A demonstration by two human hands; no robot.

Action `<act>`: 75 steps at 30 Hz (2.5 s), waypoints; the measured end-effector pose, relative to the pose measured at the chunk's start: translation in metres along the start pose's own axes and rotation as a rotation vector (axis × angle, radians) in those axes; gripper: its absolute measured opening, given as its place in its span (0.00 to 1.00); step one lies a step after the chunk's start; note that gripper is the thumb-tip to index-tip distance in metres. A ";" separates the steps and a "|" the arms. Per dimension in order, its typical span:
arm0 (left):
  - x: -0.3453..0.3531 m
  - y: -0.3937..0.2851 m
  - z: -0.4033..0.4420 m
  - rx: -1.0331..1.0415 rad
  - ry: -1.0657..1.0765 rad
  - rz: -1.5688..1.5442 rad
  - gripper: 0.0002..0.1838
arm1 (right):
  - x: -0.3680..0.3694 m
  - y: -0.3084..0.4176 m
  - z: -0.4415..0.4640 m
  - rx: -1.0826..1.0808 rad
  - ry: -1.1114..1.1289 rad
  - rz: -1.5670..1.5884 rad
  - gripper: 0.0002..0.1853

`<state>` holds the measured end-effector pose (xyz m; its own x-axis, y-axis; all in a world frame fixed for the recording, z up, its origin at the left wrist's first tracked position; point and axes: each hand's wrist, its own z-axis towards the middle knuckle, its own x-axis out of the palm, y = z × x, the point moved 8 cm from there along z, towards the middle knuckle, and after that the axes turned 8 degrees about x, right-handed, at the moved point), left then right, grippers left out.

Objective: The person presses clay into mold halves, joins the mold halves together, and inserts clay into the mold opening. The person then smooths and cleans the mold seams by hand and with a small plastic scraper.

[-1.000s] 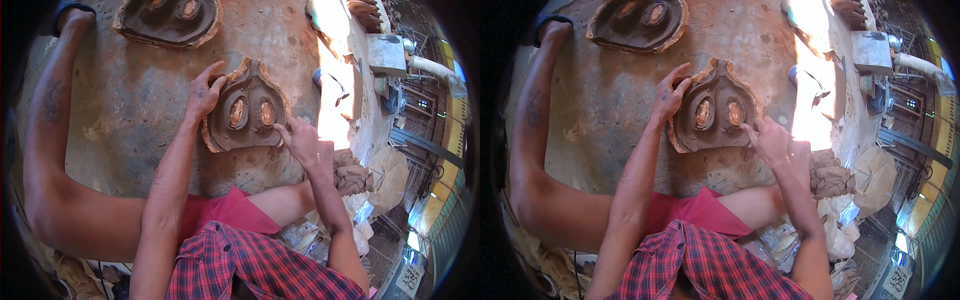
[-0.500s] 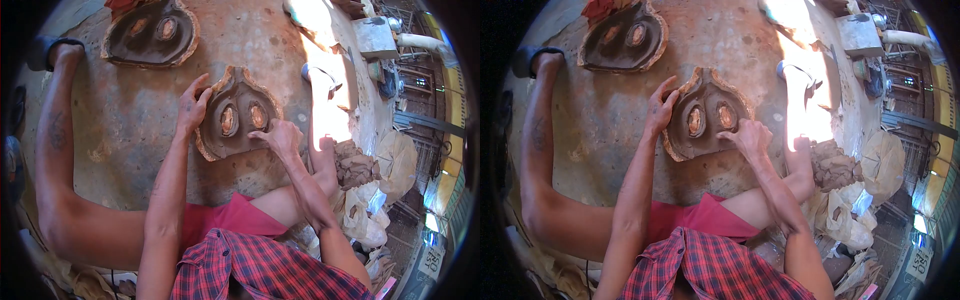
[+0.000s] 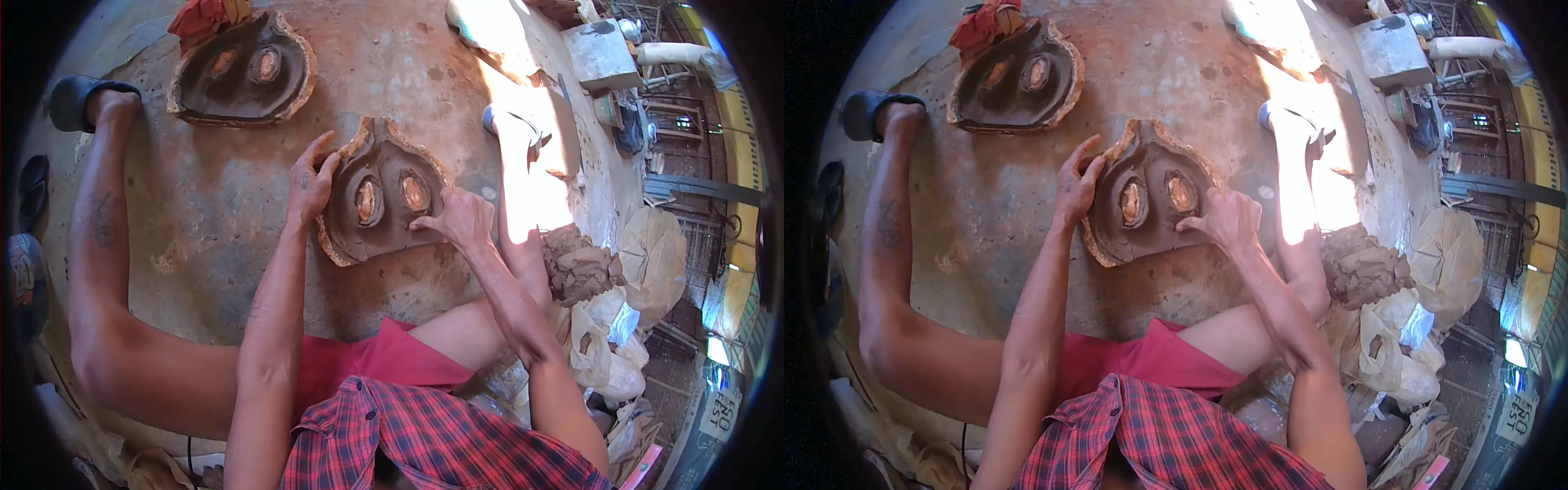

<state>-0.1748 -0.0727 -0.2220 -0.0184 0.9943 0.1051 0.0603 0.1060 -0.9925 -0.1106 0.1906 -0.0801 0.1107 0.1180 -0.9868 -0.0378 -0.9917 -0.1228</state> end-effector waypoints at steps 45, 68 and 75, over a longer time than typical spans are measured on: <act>0.001 -0.013 -0.011 -0.147 -0.010 -0.060 0.20 | 0.018 0.125 0.181 -0.679 0.381 0.003 0.28; -0.006 -0.022 -0.014 -0.062 -0.083 0.014 0.20 | -0.077 0.078 0.272 -0.409 0.082 0.387 0.13; -0.002 -0.011 -0.012 -0.063 -0.054 -0.012 0.21 | -0.063 -0.065 0.118 -0.231 -0.107 0.073 0.14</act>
<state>-0.1631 -0.0754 -0.2100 -0.0734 0.9910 0.1121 0.1219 0.1205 -0.9852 -0.2327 0.2541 -0.0219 0.0094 0.0377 -0.9992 0.1874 -0.9816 -0.0353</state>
